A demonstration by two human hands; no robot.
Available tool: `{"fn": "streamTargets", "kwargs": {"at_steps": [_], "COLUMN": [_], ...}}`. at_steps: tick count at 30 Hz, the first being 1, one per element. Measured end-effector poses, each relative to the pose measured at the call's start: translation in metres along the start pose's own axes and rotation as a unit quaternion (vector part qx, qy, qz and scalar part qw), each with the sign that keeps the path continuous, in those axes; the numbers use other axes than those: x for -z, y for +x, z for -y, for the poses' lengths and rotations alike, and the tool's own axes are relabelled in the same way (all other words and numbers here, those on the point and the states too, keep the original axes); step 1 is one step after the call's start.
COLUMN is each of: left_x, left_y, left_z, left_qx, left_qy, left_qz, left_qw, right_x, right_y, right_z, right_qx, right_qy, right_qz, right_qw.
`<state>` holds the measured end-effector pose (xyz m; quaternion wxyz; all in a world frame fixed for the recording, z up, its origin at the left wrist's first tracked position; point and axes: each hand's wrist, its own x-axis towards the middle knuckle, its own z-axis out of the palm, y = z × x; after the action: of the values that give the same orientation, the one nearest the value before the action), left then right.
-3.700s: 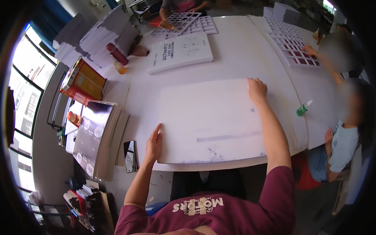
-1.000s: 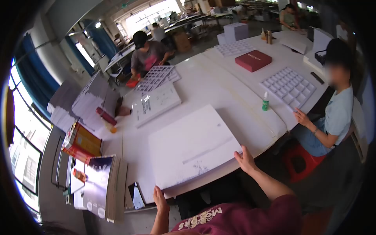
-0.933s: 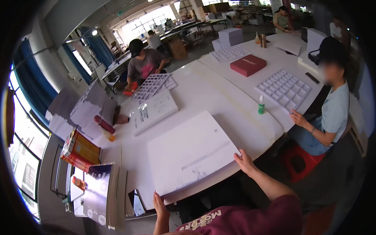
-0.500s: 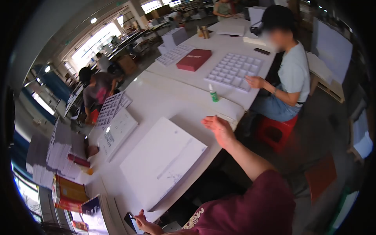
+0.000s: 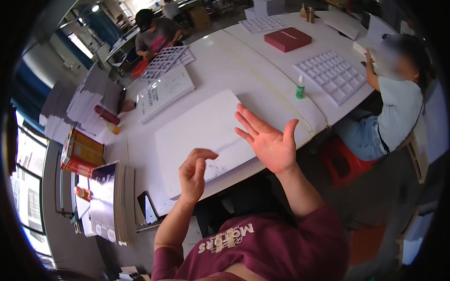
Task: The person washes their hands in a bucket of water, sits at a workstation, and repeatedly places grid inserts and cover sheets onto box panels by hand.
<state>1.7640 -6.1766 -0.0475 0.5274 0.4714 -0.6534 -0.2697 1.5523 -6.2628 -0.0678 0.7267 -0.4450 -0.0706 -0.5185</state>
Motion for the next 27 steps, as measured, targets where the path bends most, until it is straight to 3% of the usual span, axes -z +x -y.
{"fn": "streamTargets", "kwargs": {"at_steps": [2, 5, 7, 10, 13, 18, 25, 27], "left_x": [-0.011, -0.02, -0.019, -0.009, 0.009, 0.035, 0.06, 0.062], "left_y": [0.016, 0.028, 0.034, 0.032, 0.023, 0.006, -0.029, -0.039], "left_z": [-0.007, -0.015, -0.017, -0.009, -0.006, -0.009, -0.002, -0.002], "left_qx": [0.006, 0.006, 0.029, 0.109, 0.135, 0.196, 0.174, 0.16], "left_qy": [0.008, 0.03, 0.021, -0.042, -0.081, -0.06, -0.124, -0.142], "left_qz": [-0.004, -0.064, -0.06, -0.023, 0.027, 0.052, 0.053, 0.018], "left_qw": [1.0, 0.997, 0.998, 0.993, 0.987, 0.977, 0.975, 0.977], "right_x": [-0.005, -0.01, -0.017, -0.015, -0.017, -0.024, -0.041, -0.041], "right_y": [0.001, 0.005, 0.005, 0.005, 0.006, 0.003, -0.006, -0.007], "right_z": [-0.011, -0.021, -0.028, -0.043, -0.045, -0.064, -0.09, -0.096], "right_qx": [-0.028, -0.04, -0.014, 0.059, 0.044, -0.049, -0.159, -0.156], "right_qy": [0.005, -0.18, -0.338, -0.456, -0.449, -0.337, -0.129, -0.163], "right_qz": [0.007, 0.042, 0.057, 0.119, 0.161, 0.182, 0.175, 0.19], "right_qw": [1.0, 0.982, 0.939, 0.88, 0.878, 0.922, 0.963, 0.956]}}
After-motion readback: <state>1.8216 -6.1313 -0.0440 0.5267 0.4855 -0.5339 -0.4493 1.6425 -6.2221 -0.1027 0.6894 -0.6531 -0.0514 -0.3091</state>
